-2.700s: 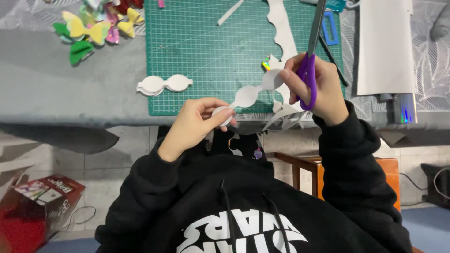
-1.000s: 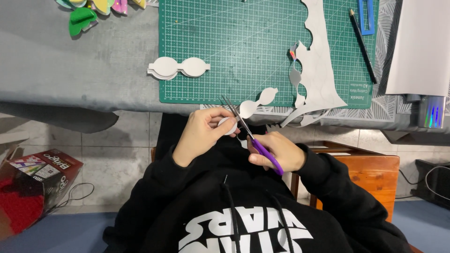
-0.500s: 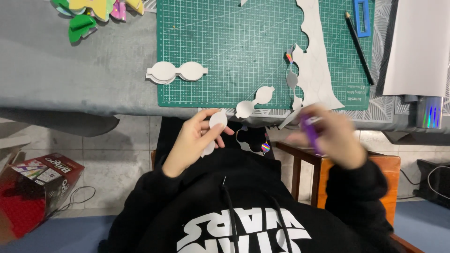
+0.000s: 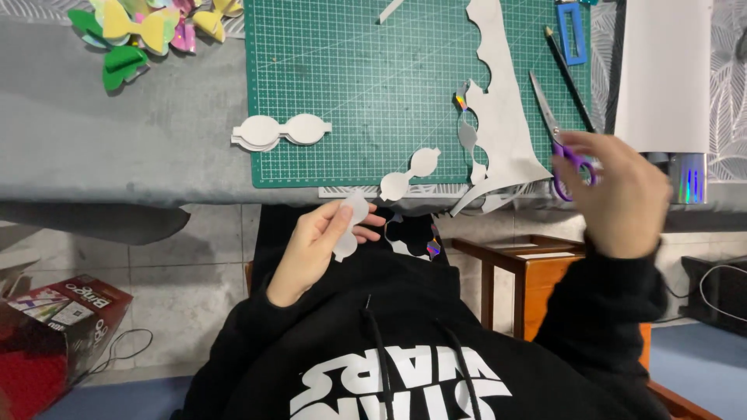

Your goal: Cutting out decorative shapes from a sheet of leather or synthetic material using scissors.

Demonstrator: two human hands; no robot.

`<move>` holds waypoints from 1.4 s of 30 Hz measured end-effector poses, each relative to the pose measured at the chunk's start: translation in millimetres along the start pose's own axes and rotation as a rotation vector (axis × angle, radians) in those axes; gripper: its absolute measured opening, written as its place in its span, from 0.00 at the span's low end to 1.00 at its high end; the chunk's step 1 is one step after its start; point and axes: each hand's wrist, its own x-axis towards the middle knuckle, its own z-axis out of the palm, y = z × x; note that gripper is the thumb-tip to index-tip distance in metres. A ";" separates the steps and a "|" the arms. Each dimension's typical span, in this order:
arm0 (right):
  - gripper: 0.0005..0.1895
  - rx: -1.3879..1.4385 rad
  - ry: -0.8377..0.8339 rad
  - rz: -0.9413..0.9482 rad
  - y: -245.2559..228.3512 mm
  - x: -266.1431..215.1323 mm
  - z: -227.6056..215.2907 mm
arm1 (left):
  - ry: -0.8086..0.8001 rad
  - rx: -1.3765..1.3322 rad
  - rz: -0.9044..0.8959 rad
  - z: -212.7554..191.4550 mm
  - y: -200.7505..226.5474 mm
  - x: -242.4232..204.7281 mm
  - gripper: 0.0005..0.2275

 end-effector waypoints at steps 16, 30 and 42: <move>0.06 0.348 -0.521 -0.566 -88.1 66.8 38.4 | -0.121 -0.078 -0.030 -19.2 19.2 1.5 0.32; 0.11 0.713 -0.461 -0.525 -167.1 56.8 55.2 | -0.250 0.206 0.006 -9.2 31.9 1.9 0.15; 0.10 0.953 -0.274 -0.225 -190.8 64.1 101.4 | 0.271 0.771 0.162 -53.3 118.1 3.5 0.12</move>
